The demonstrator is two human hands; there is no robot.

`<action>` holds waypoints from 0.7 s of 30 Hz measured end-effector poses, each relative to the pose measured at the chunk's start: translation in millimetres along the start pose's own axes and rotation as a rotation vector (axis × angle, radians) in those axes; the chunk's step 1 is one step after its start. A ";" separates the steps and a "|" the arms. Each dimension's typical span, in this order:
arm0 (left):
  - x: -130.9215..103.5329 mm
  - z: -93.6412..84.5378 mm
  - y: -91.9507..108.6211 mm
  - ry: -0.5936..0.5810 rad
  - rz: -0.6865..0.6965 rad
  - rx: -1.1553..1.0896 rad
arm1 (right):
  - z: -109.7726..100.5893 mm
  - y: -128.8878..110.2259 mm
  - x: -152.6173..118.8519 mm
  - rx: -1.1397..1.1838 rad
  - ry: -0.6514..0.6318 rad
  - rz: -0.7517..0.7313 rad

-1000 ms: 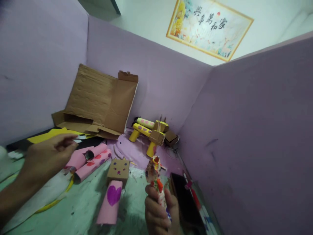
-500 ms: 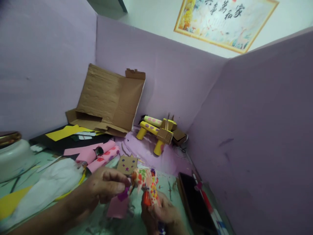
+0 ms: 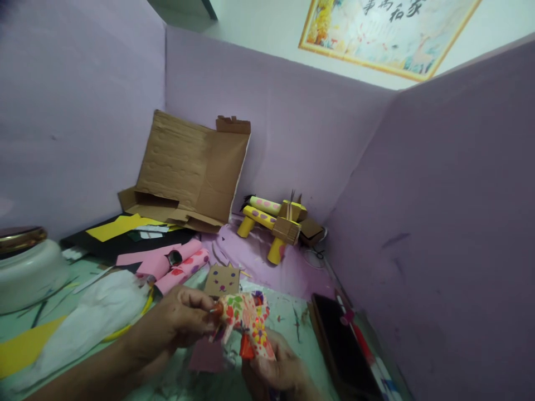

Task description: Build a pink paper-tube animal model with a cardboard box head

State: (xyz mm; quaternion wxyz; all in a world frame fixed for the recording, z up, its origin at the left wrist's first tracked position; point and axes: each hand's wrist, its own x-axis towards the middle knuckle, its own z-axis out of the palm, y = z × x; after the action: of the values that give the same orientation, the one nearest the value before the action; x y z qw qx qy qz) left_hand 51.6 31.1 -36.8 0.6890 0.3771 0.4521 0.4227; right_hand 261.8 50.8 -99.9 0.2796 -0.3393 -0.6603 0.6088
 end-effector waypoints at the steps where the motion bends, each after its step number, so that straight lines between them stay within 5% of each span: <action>1: 0.3 0.2 -0.9 0.006 0.001 -0.022 | -0.5 -0.8 -0.2 0.003 -0.002 0.000; 7: -1.4 1.7 3.1 -0.033 0.023 0.015 | 5.8 -11.7 0.3 0.347 -0.046 0.028; 12: -2.1 -7.2 16.5 0.076 0.138 0.102 | 15.2 -8.3 -2.7 0.806 -0.263 -0.042; 17: 12.7 -47.0 28.2 0.390 0.324 0.384 | 11.3 -1.6 -4.6 1.170 -0.312 -0.486; 21: 28.5 -92.1 31.5 0.466 0.668 0.972 | 12.5 6.7 1.3 1.205 -0.176 -0.701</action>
State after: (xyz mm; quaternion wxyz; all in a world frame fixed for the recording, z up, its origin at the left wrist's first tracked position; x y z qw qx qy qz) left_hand -36.1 81.4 -45.3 0.1537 0.6656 0.5885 0.4324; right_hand 251.9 44.3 -107.9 0.5441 0.1582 -0.2986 0.7680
